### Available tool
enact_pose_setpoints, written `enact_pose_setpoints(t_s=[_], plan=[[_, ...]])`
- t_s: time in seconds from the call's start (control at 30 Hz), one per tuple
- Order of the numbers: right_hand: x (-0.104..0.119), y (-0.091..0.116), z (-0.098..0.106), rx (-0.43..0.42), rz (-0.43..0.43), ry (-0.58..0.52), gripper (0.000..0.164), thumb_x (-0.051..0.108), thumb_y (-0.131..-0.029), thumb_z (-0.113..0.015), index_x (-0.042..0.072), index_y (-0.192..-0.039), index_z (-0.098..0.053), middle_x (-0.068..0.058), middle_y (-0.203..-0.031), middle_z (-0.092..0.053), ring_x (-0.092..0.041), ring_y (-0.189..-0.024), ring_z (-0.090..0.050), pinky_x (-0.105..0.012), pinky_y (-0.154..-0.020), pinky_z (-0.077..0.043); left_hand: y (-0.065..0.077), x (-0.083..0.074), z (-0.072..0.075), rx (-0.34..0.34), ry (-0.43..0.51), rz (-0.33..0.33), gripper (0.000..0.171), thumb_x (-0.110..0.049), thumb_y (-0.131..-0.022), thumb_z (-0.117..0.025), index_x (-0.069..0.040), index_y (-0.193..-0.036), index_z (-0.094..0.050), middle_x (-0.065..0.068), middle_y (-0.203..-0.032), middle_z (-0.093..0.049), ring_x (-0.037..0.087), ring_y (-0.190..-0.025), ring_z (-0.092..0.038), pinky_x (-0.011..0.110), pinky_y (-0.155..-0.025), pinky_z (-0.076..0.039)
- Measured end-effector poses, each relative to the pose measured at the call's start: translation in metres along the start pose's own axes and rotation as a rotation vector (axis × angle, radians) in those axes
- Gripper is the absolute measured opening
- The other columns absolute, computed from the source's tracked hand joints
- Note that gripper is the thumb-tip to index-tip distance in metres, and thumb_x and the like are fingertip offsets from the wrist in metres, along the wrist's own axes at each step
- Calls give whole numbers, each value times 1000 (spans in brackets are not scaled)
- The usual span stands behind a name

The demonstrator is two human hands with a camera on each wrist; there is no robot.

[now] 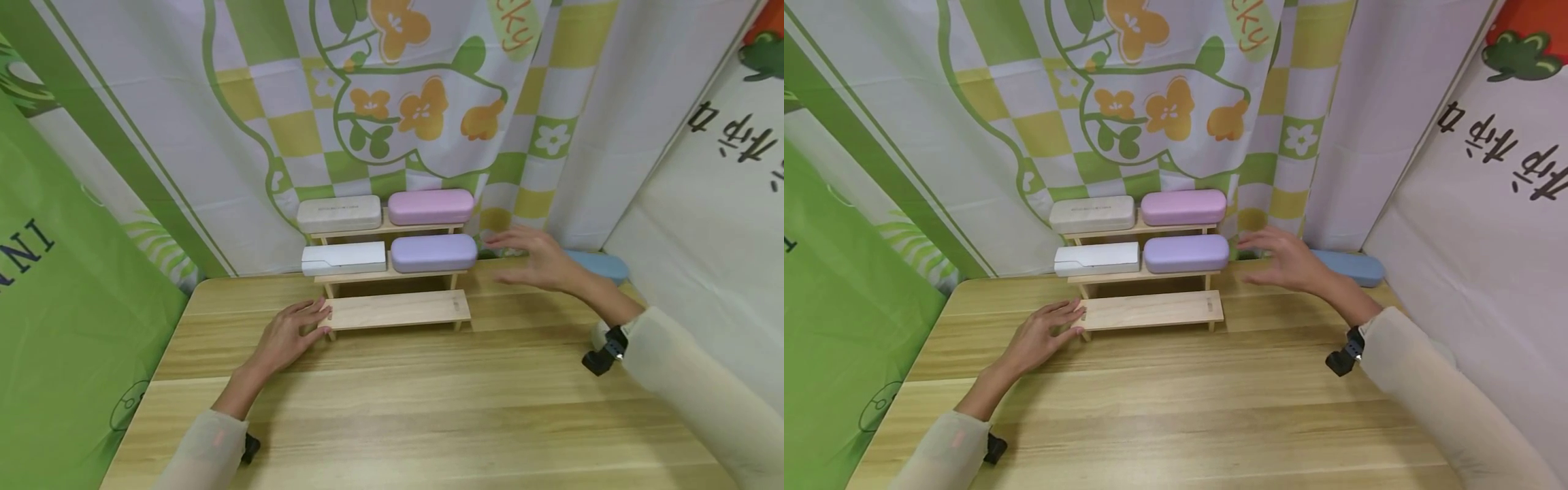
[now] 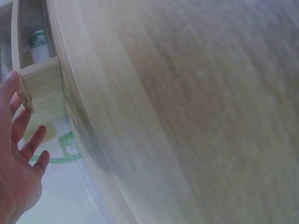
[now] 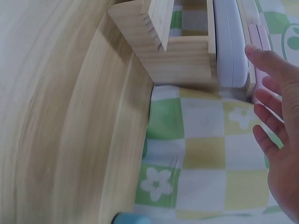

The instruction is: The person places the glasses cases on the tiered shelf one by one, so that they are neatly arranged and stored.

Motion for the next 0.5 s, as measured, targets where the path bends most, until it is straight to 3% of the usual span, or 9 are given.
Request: enact_pose_setpoints(t_s=[0.1,0.27,0.5], plan=[[-1,10,5,25,-45,-3,55,12,-68,-98,2,-119,-79,-14,-125,-76,-36,-115,-68,-31,-101,-52,0,0,0,1,-2,0,45,-21,-92,-84,-6,-133,-73,18,-143,-64,49,-129,-62,65,-105,-51],[-5,26,14,49,-68,-20,60,9,-66,-99,5,-122,-78,-13,-126,-75,-36,-119,-65,-13,-108,-37,-1,-1,1,-6,2,-10,45,-20,-92,-84,-5,-133,-74,19,-143,-64,50,-129,-62,65,-105,-51],[-14,48,23,80,-61,-20,65,12,-62,-101,5,-123,-77,-14,-126,-75,-38,-116,-67,-11,-114,-31,0,0,0,-1,-5,-9,45,-21,-92,-84,-6,-134,-73,18,-144,-64,49,-129,-62,65,-106,-51]])
Point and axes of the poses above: each hand's wrist, its own y-axis away from the middle knuckle, its own z-axis out of the back of the hand, x = y × z, the point moved 5 cm from there along -y, towards the middle knuckle
